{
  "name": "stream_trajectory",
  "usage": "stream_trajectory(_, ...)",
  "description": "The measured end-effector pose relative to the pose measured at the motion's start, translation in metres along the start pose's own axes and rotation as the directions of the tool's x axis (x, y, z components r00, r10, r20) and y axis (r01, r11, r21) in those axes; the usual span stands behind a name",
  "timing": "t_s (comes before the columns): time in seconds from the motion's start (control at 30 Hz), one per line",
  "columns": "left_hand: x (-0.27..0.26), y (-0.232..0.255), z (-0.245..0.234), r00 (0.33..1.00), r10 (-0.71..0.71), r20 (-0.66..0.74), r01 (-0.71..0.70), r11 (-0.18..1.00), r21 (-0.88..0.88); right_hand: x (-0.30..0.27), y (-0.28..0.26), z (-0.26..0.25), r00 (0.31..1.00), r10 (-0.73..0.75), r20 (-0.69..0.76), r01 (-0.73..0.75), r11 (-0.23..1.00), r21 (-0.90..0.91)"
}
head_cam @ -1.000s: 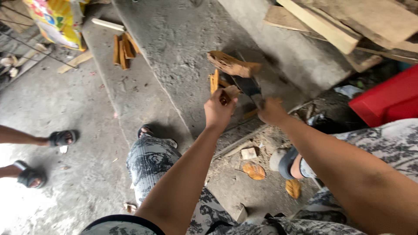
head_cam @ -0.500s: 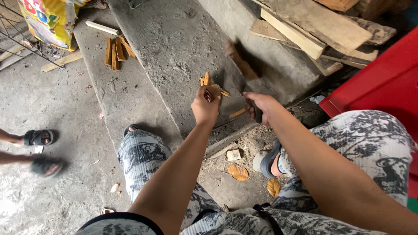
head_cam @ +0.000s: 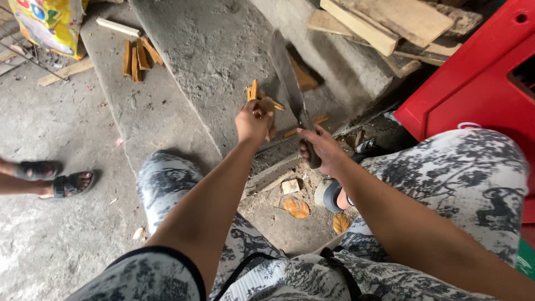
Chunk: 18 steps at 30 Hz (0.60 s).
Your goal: The person chops small pieces of wood into kindling using a cleaver while sitting on concrete stairs, handling several thin strips of wood and a larger block.
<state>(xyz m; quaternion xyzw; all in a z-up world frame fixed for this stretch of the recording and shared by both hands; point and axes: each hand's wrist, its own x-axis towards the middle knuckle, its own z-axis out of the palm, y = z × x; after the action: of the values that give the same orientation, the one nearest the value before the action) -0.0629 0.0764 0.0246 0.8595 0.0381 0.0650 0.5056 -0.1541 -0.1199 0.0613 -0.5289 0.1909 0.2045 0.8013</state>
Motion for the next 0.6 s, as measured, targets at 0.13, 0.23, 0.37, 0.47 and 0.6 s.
stream_trajectory(0.13,0.007,0.006,0.004,0.999,-0.018,0.031,0.016,0.998,0.068,0.026,0.015,-0.011,0.994,0.084,0.062,-0.089,0.993,0.083)
stream_trajectory(0.23,0.015,0.006,0.004,0.997,-0.013,0.074,0.006,0.995,0.096,0.058,0.039,-0.026,0.995,0.093,-0.036,-0.099,0.968,-0.229)
stream_trajectory(0.37,0.025,-0.001,0.001,0.996,0.075,0.038,-0.079,0.991,0.110,0.074,0.075,-0.035,0.967,0.002,-0.254,-0.162,0.773,-0.613)
stream_trajectory(0.47,0.029,-0.004,-0.004,0.994,0.071,0.081,-0.076,0.996,0.055,0.071,0.069,-0.042,0.958,0.008,-0.285,-0.203,0.723,-0.660)
stream_trajectory(0.6,0.017,-0.006,-0.004,0.987,0.134,0.090,-0.134,0.991,-0.003,0.063,0.040,-0.033,0.962,0.090,-0.257,-0.240,0.724,-0.647)
